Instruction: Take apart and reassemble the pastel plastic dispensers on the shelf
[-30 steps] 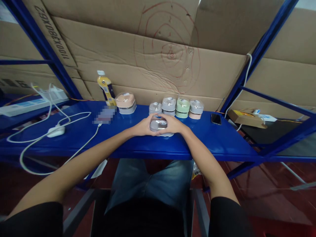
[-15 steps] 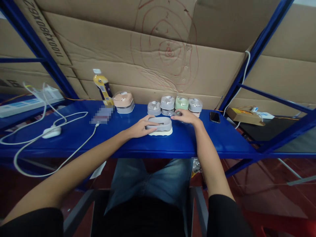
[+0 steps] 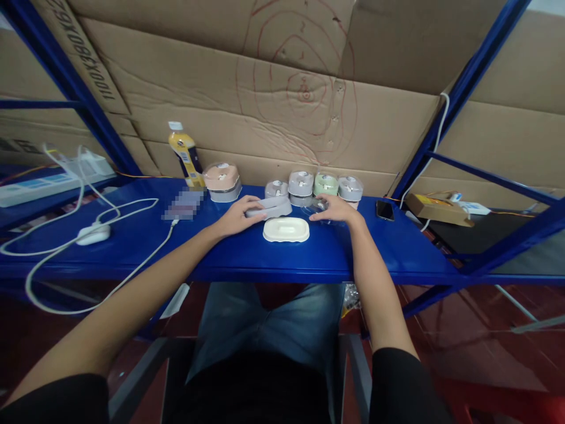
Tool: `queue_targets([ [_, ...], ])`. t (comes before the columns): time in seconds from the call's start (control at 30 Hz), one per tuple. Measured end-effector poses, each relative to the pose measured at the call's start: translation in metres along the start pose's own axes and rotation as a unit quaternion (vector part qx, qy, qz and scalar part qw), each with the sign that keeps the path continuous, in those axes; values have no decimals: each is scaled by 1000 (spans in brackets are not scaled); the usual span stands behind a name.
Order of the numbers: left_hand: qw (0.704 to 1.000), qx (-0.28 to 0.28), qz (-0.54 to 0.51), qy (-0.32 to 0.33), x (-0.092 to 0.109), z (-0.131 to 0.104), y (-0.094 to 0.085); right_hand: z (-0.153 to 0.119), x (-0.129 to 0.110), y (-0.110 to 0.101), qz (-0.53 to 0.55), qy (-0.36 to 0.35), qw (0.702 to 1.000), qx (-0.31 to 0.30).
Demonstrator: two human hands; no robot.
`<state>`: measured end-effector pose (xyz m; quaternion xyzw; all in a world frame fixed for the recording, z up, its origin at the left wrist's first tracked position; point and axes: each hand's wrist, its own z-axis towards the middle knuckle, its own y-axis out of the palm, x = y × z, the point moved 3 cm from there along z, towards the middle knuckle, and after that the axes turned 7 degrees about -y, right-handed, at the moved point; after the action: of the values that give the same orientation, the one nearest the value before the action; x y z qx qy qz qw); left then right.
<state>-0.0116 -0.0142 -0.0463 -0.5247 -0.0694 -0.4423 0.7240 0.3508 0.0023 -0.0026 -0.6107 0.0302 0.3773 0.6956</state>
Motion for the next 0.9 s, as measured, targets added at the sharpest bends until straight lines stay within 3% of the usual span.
queue_targets([
  [0.13,998,-10,-33,51,28,-7,15,-3,-28,-1,56,-112,991,51],
  [0.33,997,-37,-61,40,43,-10,35,-4,-69,26,52,-234,971,-19],
  [0.53,996,-59,-68,17,42,-7,40,-1,-88,54,2,-267,963,-43],
  [0.9,996,-53,-65,24,46,-6,40,1,-94,56,-51,-286,955,-61],
])
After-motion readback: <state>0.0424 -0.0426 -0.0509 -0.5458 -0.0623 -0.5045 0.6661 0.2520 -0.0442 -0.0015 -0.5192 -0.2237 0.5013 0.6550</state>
